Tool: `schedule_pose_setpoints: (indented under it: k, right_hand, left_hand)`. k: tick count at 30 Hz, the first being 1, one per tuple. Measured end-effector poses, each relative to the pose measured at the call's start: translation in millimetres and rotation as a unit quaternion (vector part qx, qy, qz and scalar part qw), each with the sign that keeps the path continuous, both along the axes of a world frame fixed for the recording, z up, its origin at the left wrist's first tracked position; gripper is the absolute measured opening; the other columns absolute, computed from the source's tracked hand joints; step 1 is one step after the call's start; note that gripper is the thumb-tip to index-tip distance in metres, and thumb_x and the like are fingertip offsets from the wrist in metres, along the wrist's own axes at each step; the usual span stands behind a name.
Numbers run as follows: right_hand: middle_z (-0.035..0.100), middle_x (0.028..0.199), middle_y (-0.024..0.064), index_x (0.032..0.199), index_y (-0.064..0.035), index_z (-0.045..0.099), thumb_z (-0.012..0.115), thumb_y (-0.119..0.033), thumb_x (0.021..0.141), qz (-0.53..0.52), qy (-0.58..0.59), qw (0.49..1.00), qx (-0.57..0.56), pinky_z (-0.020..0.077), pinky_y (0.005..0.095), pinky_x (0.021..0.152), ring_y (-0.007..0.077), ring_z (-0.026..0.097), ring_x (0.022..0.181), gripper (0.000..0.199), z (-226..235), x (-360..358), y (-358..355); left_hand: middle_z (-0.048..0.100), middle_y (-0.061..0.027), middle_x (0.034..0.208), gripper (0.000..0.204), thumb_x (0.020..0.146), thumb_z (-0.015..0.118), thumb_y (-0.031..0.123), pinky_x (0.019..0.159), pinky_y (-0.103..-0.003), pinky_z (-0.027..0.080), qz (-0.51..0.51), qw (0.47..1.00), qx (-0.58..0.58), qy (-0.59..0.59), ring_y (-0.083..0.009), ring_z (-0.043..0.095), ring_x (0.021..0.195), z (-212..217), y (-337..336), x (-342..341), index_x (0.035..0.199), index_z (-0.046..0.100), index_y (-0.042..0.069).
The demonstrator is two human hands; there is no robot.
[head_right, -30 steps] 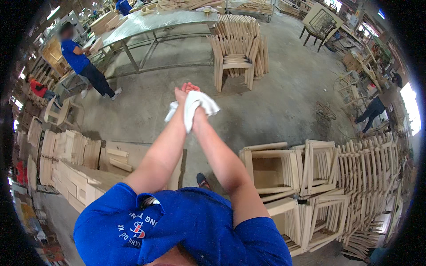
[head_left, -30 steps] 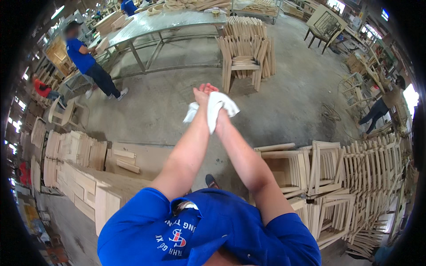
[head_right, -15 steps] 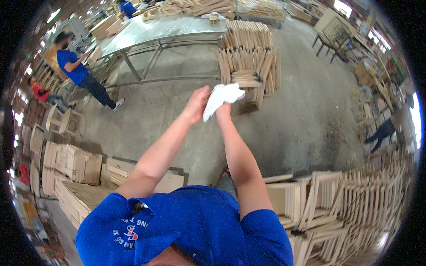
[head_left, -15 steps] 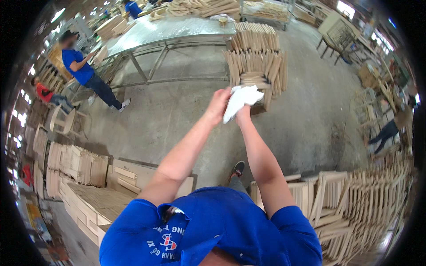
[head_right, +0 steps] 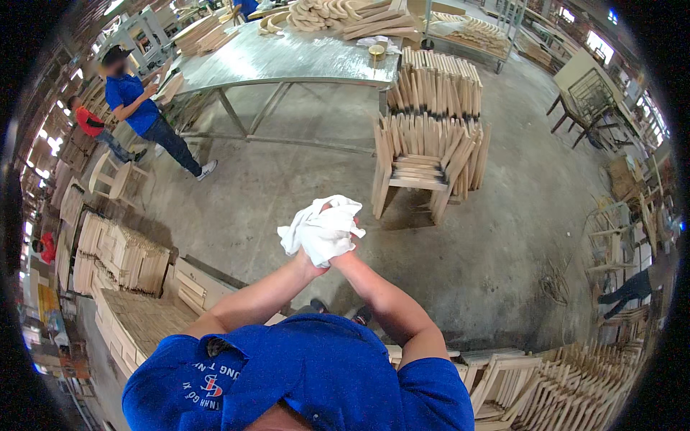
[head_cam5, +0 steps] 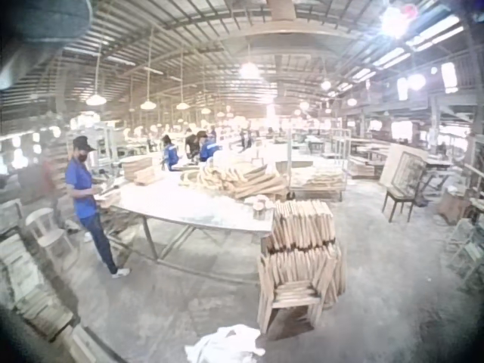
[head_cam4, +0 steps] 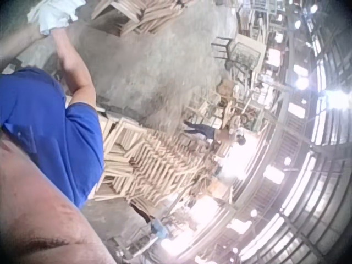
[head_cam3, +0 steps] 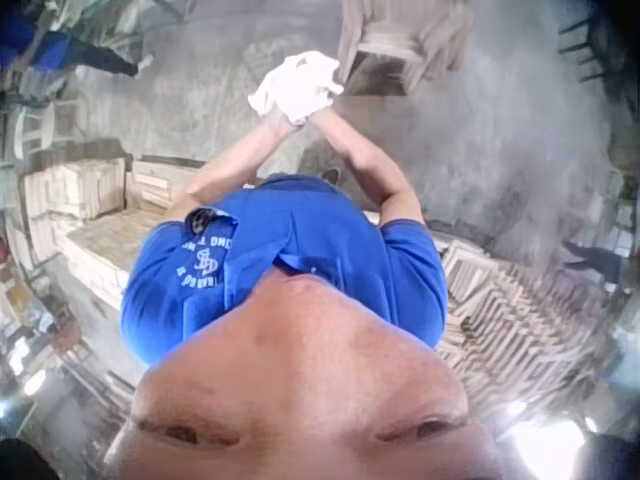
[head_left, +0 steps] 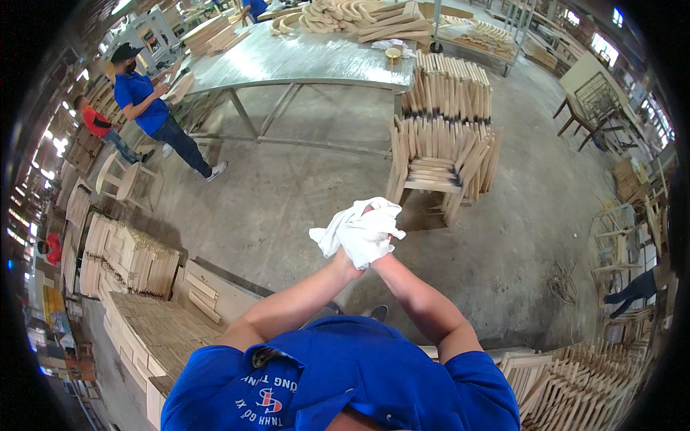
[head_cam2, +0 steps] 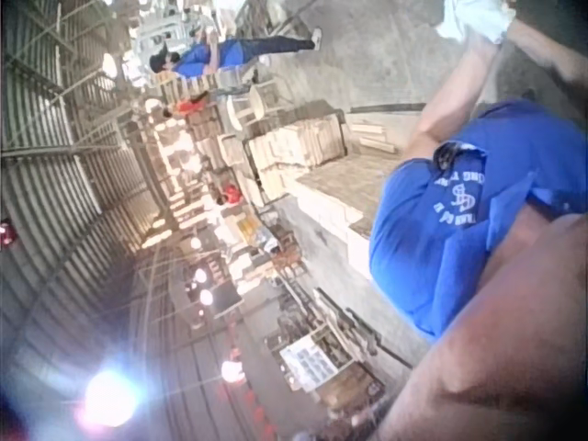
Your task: The person wipes hands with a cloth, then uses a brush to apply glue from a small container to pre-drilled holes on wooden chair components. The person handles multiple chair parts, applying glue to each before setting them aside on the workbench.
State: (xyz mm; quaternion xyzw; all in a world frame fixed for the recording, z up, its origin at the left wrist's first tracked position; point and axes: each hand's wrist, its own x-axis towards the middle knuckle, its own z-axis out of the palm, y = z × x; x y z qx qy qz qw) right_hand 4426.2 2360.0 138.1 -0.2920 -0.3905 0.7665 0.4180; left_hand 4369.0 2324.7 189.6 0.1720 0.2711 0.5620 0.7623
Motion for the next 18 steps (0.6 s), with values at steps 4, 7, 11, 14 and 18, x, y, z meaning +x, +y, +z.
schedule_pose_setpoints:
  k: [4, 7, 11, 14, 18]
  right_hand:
    - [0.055, 0.096, 0.0077, 0.107, -0.0072, 0.051, 0.048, -0.025, 0.087, -0.018, -0.045, 0.998, 0.049, 0.0476, 0.0332, 0.069, 0.0210, 0.055, 0.080, 0.027, 4.8, -24.8, 27.2]
    - [0.056, 0.096, 0.0078, 0.106, -0.0070, 0.052, 0.049, -0.027, 0.087, -0.096, -0.111, 0.982, 0.119, 0.0477, 0.0331, 0.069, 0.0207, 0.055, 0.080, 0.028, -1.4, -25.0, 65.3]
    - [0.056, 0.095, 0.0079, 0.105, -0.0067, 0.052, 0.050, -0.029, 0.086, -0.136, -0.145, 0.966, 0.163, 0.0479, 0.0328, 0.069, 0.0204, 0.055, 0.079, 0.029, -0.5, -49.2, 103.6]
    - [0.056, 0.095, 0.0081, 0.104, -0.0065, 0.052, 0.051, -0.031, 0.086, -0.142, -0.146, 0.965, 0.164, 0.0480, 0.0327, 0.069, 0.0201, 0.055, 0.079, 0.030, 4.2, -82.3, 140.0]
    - [0.057, 0.095, 0.0082, 0.103, -0.0063, 0.053, 0.053, -0.033, 0.085, -0.166, -0.150, 0.963, 0.148, 0.0482, 0.0325, 0.068, 0.0197, 0.056, 0.078, 0.032, -0.2, -117.9, 187.5]
  left_hand:
    - [0.053, -0.0145, 0.120, 0.046, 0.091, 0.044, 0.030, 0.080, -0.036, 0.050, 0.021, 0.994, 0.101, 0.028, -0.0236, 0.059, 0.098, -38.3, 32.7, -34.6, 0.129, 0.042, 0.003]
    - [0.046, -0.0155, 0.129, 0.050, 0.091, 0.044, 0.028, 0.085, -0.039, 0.049, 0.032, 0.990, 0.120, 0.060, -0.0279, 0.056, 0.104, -7.5, 72.3, -27.7, 0.134, 0.034, 0.005]
    - [0.039, -0.0163, 0.135, 0.056, 0.090, 0.046, 0.031, 0.090, -0.044, 0.046, -0.064, 0.985, 0.143, 0.069, -0.0367, 0.052, 0.110, -0.2, 119.7, -70.6, 0.137, 0.028, 0.007]
    - [0.036, -0.0159, 0.138, 0.060, 0.089, 0.047, 0.037, 0.093, -0.046, 0.043, -0.122, 0.956, 0.210, 0.166, -0.0373, 0.049, 0.113, -18.9, 154.0, -118.8, 0.138, 0.026, 0.010]
    - [0.034, -0.0131, 0.140, 0.064, 0.085, 0.052, 0.040, 0.102, -0.043, 0.033, -0.167, 0.960, 0.190, 0.122, -0.0305, 0.041, 0.122, -14.8, 196.0, -158.5, 0.136, 0.029, 0.009]
